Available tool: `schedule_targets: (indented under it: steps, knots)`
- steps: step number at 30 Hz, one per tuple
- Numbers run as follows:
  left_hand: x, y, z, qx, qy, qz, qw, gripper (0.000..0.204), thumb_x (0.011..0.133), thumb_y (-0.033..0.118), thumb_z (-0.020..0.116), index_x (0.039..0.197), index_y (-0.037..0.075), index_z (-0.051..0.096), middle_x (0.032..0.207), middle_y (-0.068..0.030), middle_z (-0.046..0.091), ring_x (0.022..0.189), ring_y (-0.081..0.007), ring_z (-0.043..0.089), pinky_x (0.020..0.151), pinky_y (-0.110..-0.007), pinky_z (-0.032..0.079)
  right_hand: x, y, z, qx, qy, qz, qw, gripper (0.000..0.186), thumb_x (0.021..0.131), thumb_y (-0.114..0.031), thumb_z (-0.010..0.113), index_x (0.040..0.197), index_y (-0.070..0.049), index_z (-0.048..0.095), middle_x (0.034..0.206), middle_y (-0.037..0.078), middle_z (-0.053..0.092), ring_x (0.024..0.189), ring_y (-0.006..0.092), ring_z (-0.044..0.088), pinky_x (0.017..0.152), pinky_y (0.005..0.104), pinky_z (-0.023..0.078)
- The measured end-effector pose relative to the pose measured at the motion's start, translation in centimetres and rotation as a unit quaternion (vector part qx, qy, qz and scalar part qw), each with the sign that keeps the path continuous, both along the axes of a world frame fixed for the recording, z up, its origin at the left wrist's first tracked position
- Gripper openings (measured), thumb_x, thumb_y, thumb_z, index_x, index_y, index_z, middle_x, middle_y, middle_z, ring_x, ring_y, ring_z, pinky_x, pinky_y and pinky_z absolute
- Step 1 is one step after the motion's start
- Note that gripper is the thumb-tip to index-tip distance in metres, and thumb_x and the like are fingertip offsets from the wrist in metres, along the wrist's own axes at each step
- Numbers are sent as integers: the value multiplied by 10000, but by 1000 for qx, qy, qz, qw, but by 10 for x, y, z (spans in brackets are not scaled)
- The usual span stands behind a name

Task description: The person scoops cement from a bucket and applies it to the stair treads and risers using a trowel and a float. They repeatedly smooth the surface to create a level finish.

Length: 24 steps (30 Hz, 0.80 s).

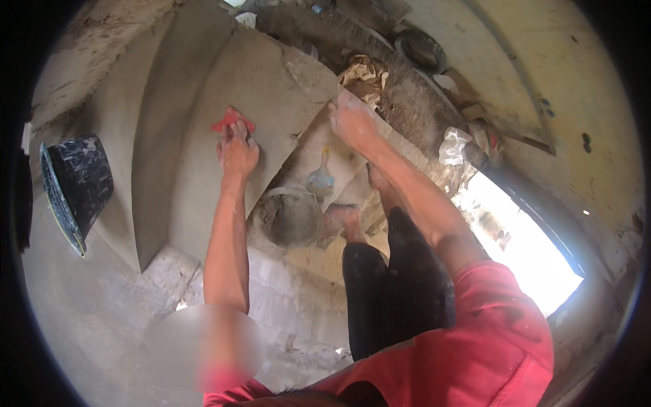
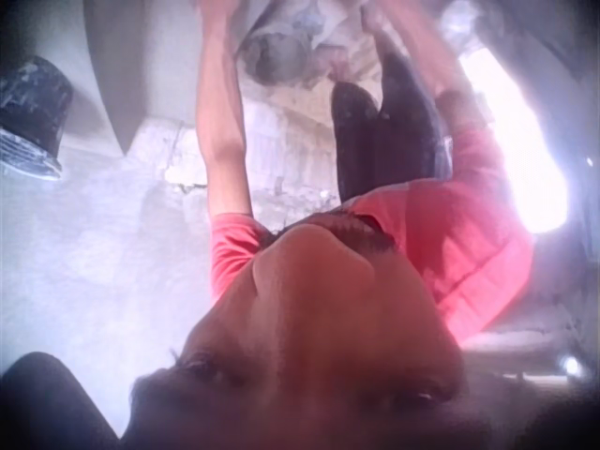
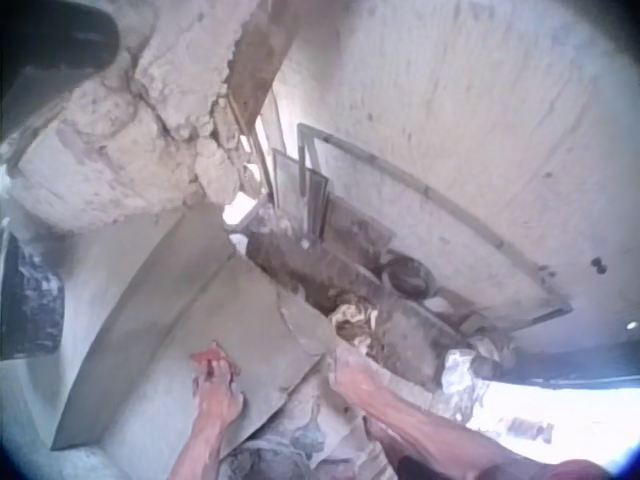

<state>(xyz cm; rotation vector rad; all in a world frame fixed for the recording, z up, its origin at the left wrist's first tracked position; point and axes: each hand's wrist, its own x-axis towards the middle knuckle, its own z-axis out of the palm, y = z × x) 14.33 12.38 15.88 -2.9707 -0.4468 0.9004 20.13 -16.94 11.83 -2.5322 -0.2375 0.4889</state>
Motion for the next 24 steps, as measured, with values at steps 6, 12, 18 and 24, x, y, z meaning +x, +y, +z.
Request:
schedule_targets:
  steps: [6,12,18,24]
  knots:
    - [7,-1,9,-13,18,2,1000,759,973,245,535,1686,89,328,1747,-96,342,1630,-346,249,1301,-587,241,-9,-26,8,10,-20,88,996,345,1054,-294,584,1103,40,517,884,288,712,814,527,701,716,592,568]
    - [10,2,14,-19,53,19,998,804,949,230,534,1706,118,287,1767,-92,297,1645,-341,211,1311,-587,213,-17,-46,52,2,2,79,997,375,1046,-308,588,1170,42,538,905,296,707,832,522,702,793,593,570]
    - [6,0,10,-23,59,32,997,821,946,228,539,1715,134,265,1778,-75,272,1656,-332,174,1319,-587,187,60,-8,42,0,49,1,999,346,1063,-315,560,1138,22,581,1018,314,716,1007,523,699,865,619,548]
    - [13,0,17,-28,86,39,995,856,943,232,560,1726,150,223,1791,-70,236,1661,-314,160,1321,-600,170,77,-36,37,285,415,-178,845,325,1105,-351,536,1050,-39,607,714,51,624,553,172,618,524,337,532]
